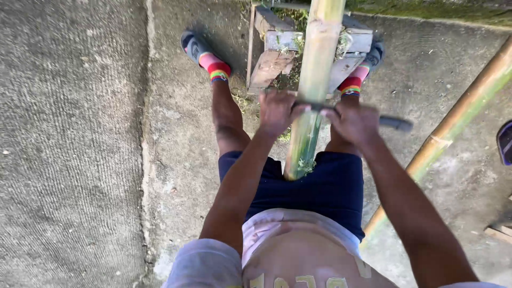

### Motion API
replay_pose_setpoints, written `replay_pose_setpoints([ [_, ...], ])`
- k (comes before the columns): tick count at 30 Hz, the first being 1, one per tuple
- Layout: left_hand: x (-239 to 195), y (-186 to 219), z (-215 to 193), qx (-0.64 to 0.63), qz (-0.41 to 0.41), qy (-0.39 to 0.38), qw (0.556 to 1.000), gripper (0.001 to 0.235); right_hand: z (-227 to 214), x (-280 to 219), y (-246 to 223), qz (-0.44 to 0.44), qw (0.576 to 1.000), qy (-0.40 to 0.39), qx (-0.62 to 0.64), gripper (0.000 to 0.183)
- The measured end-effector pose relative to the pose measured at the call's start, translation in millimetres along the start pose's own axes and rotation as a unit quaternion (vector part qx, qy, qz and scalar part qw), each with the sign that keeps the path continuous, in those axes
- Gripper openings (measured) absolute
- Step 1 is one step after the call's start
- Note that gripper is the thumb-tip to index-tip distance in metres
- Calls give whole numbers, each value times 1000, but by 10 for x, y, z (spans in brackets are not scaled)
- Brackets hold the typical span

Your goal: The recorder uses a two-handed drawknife to shave the outer green layer off of a long bamboo pole.

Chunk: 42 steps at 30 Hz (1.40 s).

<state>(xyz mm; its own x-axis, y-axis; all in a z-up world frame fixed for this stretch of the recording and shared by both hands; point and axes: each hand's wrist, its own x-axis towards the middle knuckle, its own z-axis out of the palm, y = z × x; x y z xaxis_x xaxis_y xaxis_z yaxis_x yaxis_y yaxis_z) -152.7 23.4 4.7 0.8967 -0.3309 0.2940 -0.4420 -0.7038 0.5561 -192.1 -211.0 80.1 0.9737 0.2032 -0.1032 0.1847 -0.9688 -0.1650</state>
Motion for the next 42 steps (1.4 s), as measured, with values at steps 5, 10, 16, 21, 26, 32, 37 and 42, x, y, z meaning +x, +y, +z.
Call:
replay_pose_setpoints([
  [5,-863,553,-584,9,-48,-142,989,50,224,-1044,-371,30,997,-45,57,52],
  [10,-1003,641,-631,24,-12,-120,992,47,366,-1312,-440,38,990,-3,134,55],
  [16,-98,261,-160,67,21,-77,995,47,359,-414,145,50,993,-47,101,56],
  [21,1123,-146,165,61,30,-94,993,51,301,651,701,25,996,66,58,56],
  [26,1901,-417,222,28,52,-38,998,55,226,1341,1051,-31,989,142,-13,58],
  [32,1637,-444,272,-14,35,-15,999,57,-32,1296,970,-74,987,124,-67,54],
  [37,1423,-401,251,1,-24,-40,999,60,-4,1203,855,-70,991,74,-83,55],
  [42,1507,-469,277,-1,-29,-24,999,64,-99,1266,776,-61,991,82,-90,65],
])
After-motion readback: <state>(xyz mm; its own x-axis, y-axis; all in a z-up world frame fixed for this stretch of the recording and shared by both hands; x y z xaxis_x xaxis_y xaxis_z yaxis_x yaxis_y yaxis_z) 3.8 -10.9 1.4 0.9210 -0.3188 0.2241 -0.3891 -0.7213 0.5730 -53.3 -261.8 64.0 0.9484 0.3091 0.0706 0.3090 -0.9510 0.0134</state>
